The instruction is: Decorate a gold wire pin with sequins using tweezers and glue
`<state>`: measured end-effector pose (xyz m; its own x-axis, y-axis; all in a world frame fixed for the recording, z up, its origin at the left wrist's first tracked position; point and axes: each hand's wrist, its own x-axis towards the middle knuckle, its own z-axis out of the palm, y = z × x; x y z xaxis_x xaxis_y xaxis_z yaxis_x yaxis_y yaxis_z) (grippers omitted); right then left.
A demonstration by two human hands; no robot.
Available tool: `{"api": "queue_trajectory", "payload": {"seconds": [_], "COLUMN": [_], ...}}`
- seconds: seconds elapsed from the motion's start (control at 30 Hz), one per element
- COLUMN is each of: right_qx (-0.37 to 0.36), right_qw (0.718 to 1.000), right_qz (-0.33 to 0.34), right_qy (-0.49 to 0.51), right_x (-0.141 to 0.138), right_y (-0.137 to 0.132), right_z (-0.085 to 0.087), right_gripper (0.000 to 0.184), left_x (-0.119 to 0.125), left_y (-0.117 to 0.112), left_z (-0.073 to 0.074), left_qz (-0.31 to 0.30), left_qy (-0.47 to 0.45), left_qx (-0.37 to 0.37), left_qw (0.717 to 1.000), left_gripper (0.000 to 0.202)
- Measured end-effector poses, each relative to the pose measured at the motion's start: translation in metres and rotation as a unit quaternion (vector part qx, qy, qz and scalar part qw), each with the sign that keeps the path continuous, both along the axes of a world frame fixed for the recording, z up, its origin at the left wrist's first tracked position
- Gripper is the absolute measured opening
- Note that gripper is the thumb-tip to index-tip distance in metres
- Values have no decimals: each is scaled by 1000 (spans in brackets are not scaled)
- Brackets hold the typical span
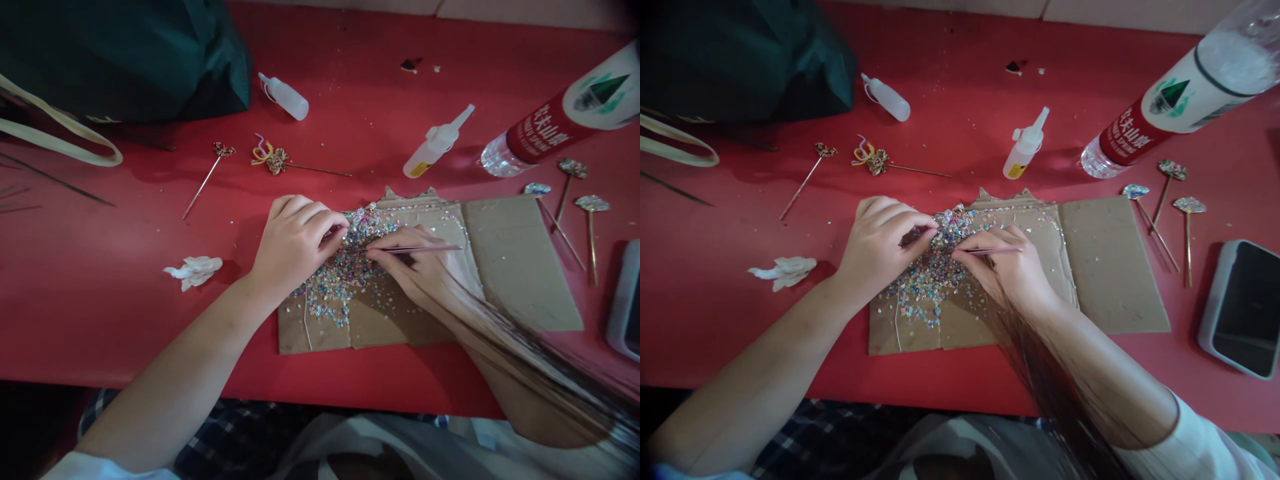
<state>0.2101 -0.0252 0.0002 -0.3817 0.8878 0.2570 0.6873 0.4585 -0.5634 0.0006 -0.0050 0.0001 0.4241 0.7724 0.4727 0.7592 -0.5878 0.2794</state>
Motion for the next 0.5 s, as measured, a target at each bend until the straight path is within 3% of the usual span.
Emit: {"api": "queue_trajectory", "payload": {"seconds": [0.5], "right_qx": [12], "right_qw": [1000], "right_qz": [8], "right_qy": [-4], "right_x": [1], "right_y": [-1], "right_z": [8], "right_gripper": [15], "left_x": [-1], "left_y": [0], "left_z": [0], "left_qz": [0], "left_qy": [1], "left_qx": [-2], "left_qw": [1000], "left_gripper": [8]}}
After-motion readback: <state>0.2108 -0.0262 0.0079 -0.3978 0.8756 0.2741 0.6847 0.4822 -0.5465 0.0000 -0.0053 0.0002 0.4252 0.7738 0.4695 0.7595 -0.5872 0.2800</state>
